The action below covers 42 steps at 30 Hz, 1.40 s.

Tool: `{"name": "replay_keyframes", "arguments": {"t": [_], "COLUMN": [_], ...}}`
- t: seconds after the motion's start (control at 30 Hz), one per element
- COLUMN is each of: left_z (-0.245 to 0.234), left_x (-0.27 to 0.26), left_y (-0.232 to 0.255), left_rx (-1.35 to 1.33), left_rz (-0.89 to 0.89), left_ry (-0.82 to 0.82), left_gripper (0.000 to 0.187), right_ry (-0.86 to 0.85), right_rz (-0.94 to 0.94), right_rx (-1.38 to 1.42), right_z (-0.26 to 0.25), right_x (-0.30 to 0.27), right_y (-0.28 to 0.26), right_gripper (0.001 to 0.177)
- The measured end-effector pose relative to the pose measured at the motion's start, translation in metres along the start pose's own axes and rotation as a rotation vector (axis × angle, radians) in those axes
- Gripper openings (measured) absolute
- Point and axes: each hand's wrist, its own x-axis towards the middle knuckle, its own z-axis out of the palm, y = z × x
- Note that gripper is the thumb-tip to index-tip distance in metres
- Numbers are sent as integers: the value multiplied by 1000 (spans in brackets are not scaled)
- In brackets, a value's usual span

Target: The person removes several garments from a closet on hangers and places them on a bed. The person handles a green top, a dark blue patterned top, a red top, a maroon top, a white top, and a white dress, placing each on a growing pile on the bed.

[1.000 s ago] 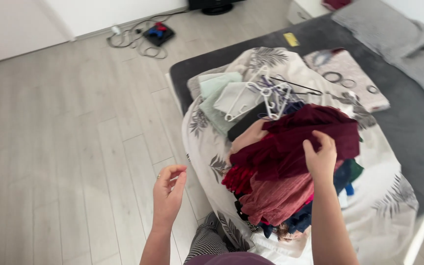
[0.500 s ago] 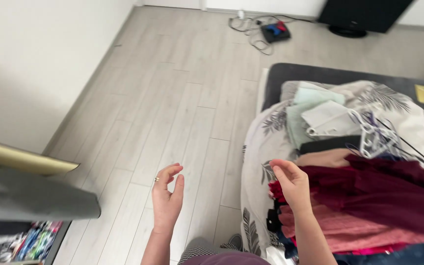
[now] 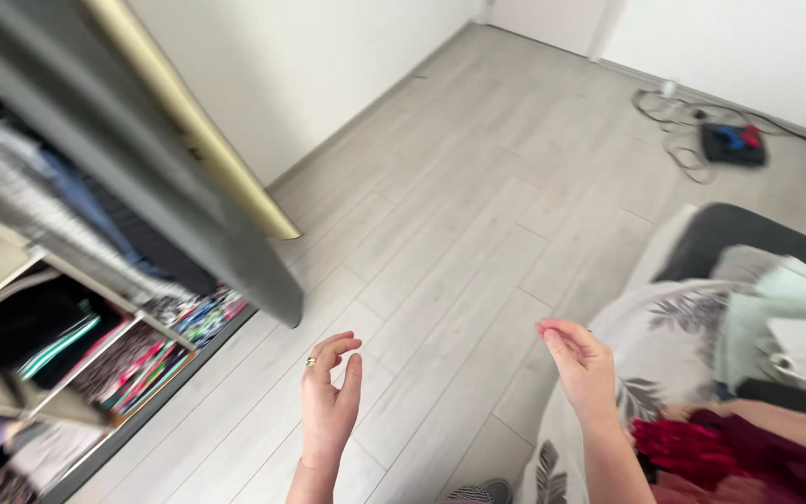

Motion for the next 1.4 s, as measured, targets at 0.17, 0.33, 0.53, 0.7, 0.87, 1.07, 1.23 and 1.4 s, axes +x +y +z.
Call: {"name": "replay_keyframes", "arguments": {"t": [0.17,0.33,0.53,0.7,0.87,1.07,1.23,1.4], "left_z": [-89,-165,-254,-317,-358,-391,-421,-460], "left_x": [-25,-50,-93,-139,-181,-211,-213,-205], "left_y": [-38,-60,-71,-79,-82,-86,-93,-114], "left_rx": [65,83,136,176,211,206,243,266], "left_rz": [-69,-98,-124,-165,-194,-297,-311,-359], "left_ry": [175,294,438,582,760,947,1070,1144], "left_gripper": [17,16,14,15,16,15,15,16], "right_ry": [-168,-276,-377,-545,-749,-931,-1042,-1119], "right_rz": [-37,-7,9,-51,-122,-168,-170,-171], "right_rx": [4,28,-24,56,74,65,89,111], "right_z": [87,166,258,338,405,478,540,609], "right_x": [-24,-55,-99,-134,-172,-197,-218,-235], "right_y": [-3,-21,-51,-59,-82,-96,-104,-107], "right_gripper": [16,16,16,16,16,17,17,17]}}
